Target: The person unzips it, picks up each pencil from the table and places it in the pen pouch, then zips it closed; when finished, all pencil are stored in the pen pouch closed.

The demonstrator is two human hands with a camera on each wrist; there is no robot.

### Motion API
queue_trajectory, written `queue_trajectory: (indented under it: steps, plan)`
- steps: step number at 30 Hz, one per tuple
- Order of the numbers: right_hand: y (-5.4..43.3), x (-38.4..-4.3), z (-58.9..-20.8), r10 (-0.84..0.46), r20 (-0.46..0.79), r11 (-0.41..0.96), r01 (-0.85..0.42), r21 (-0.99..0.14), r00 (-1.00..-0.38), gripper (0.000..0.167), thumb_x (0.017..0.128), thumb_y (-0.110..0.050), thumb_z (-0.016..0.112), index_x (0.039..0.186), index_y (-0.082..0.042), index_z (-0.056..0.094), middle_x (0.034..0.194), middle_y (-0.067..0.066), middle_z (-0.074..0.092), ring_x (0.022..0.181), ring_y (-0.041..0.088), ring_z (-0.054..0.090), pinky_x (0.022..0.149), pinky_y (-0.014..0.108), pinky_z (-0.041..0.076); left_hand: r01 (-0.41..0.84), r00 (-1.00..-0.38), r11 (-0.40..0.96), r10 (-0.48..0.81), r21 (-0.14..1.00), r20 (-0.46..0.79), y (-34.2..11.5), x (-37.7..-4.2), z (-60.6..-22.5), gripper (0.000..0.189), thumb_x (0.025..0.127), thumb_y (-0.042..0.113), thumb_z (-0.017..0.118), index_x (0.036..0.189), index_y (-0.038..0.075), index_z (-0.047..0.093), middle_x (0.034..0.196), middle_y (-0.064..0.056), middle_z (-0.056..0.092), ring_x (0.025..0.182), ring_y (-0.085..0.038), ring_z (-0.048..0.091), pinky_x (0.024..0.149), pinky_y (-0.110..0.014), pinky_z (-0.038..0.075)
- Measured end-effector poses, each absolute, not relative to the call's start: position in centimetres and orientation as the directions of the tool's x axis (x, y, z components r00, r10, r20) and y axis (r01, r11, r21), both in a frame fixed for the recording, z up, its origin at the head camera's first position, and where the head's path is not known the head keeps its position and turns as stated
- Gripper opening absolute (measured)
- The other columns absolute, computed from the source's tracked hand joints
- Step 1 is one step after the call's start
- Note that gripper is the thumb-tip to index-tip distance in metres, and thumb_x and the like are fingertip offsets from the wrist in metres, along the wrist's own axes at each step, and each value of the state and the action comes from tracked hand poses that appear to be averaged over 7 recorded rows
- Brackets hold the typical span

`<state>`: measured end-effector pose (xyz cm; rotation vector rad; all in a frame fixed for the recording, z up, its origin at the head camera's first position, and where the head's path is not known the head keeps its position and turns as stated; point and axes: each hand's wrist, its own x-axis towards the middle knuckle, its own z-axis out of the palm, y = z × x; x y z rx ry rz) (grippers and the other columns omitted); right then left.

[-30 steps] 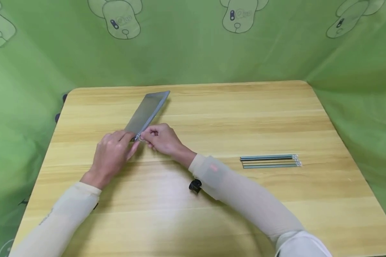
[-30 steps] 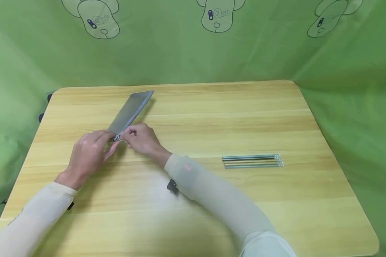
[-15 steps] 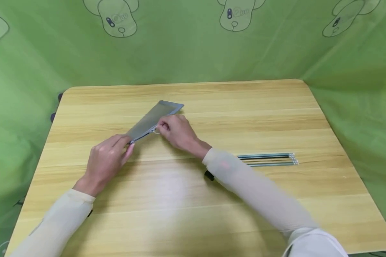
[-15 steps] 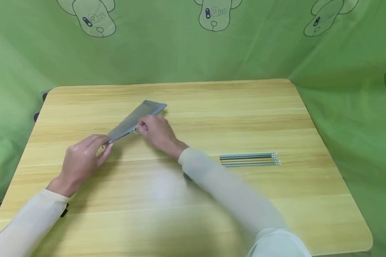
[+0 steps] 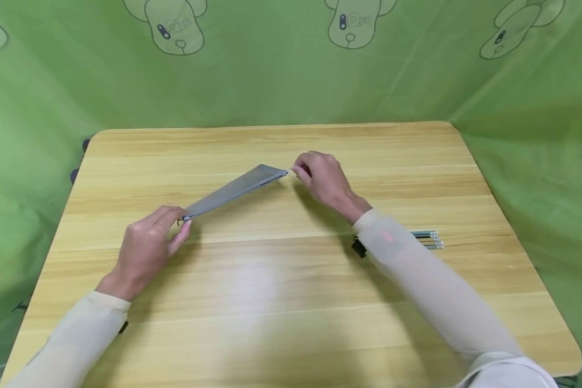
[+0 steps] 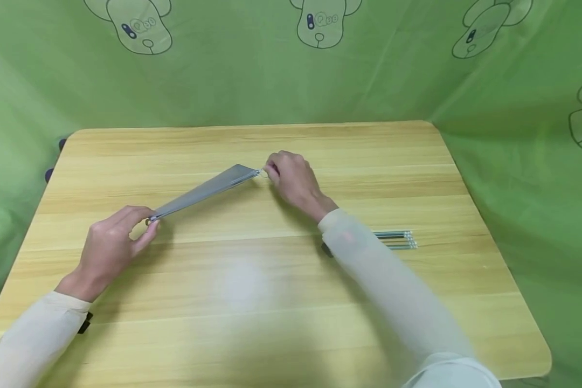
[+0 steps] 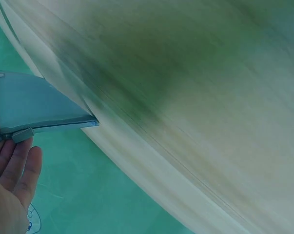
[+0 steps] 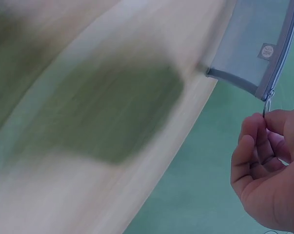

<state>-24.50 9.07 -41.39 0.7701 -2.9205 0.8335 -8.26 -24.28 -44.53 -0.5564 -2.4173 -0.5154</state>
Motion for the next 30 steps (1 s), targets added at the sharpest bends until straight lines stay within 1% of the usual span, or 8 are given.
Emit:
queue_trajectory:
  steps: [4,9,12,15,17,19,23,30]
  plan:
    - [9.2,-24.6,-41.6,-0.467,0.128,0.734,-0.464,-0.495,-0.875,0.022,0.110,-0.016,0.062,0.107,0.001,0.076,0.102,0.016,0.076,0.089,0.029,0.070,0.080,0.040,0.063,0.496,-0.739,0.837,0.265,0.233,0.620,-24.5,-8.2,-44.6,0.018,0.082,-0.006,0.084,0.098,-0.008,0.075,0.093,-0.022,0.080,0.068,-0.032,0.078,0.050,-0.036,0.062]
    - [9.0,-24.4,-41.9,-0.478,0.120,0.725,-0.469,-0.505,-0.870,0.021,0.110,-0.014,0.060,0.110,0.001,0.074,0.101,0.016,0.073,0.088,0.027,0.067,0.078,0.038,0.061,0.484,-0.755,0.835,0.248,0.262,0.607,-24.7,-8.1,-44.7,0.019,0.082,-0.006,0.085,0.098,-0.008,0.075,0.094,-0.022,0.080,0.074,-0.033,0.080,0.056,-0.038,0.065]
    - [9.1,-24.2,-42.1,-0.509,0.084,0.706,-0.471,-0.528,-0.857,0.023,0.108,-0.014,0.062,0.124,0.000,0.071,0.116,0.015,0.071,0.099,0.028,0.069,0.086,0.039,0.063,0.481,-0.765,0.832,0.244,0.277,0.597,-24.8,-8.2,-44.7,0.018,0.084,-0.006,0.084,0.099,-0.008,0.075,0.096,-0.023,0.080,0.079,-0.035,0.081,0.062,-0.039,0.067]
    - [9.5,-23.8,-42.1,-0.568,0.029,0.684,-0.491,-0.539,-0.823,0.037,0.105,-0.016,0.066,0.140,-0.005,0.064,0.137,0.014,0.064,0.117,0.029,0.069,0.100,0.046,0.063,0.482,-0.771,0.826,0.242,0.292,0.588,-24.8,-8.4,-44.7,0.017,0.086,-0.004,0.084,0.100,-0.008,0.075,0.097,-0.022,0.080,0.081,-0.035,0.082,0.065,-0.040,0.068]
    - [9.5,-23.5,-42.3,-0.608,0.008,0.674,-0.521,-0.524,-0.794,0.046,0.103,-0.018,0.070,0.146,-0.009,0.060,0.146,0.013,0.059,0.124,0.031,0.067,0.104,0.050,0.061,0.480,-0.776,0.824,0.238,0.302,0.584,-24.9,-8.5,-44.7,0.016,0.087,-0.004,0.083,0.100,-0.007,0.075,0.097,-0.022,0.080,0.082,-0.034,0.081,0.066,-0.041,0.068]
    - [9.4,-23.3,-42.5,-0.637,0.000,0.669,-0.553,-0.497,-0.771,0.051,0.101,-0.021,0.074,0.149,-0.010,0.059,0.148,0.012,0.056,0.124,0.031,0.066,0.105,0.052,0.061,0.474,-0.781,0.823,0.229,0.314,0.582,-25.1,-8.6,-44.7,0.016,0.087,-0.004,0.083,0.100,-0.007,0.075,0.097,-0.022,0.080,0.082,-0.034,0.081,0.067,-0.041,0.068]
    - [9.0,-23.0,-43.1,-0.662,0.041,0.661,-0.609,-0.437,-0.748,0.053,0.098,-0.021,0.079,0.145,-0.006,0.061,0.144,0.012,0.057,0.111,0.028,0.067,0.098,0.047,0.063,0.462,-0.791,0.816,0.201,0.348,0.577,-25.3,-8.7,-44.8,0.016,0.087,-0.004,0.083,0.100,-0.008,0.076,0.098,-0.022,0.080,0.084,-0.035,0.081,0.071,-0.043,0.069]
    - [8.6,-22.6,-43.8,-0.677,0.274,0.602,-0.728,-0.330,-0.683,0.017,0.103,-0.005,0.069,0.118,0.001,0.075,0.116,0.015,0.069,0.092,0.026,0.070,0.081,0.037,0.066,0.464,-0.815,0.786,0.198,0.408,0.544,-25.5,-8.7,-45.2,0.019,0.087,-0.002,0.084,0.103,-0.006,0.076,0.102,-0.020,0.080,0.089,-0.036,0.081,0.077,-0.045,0.069]
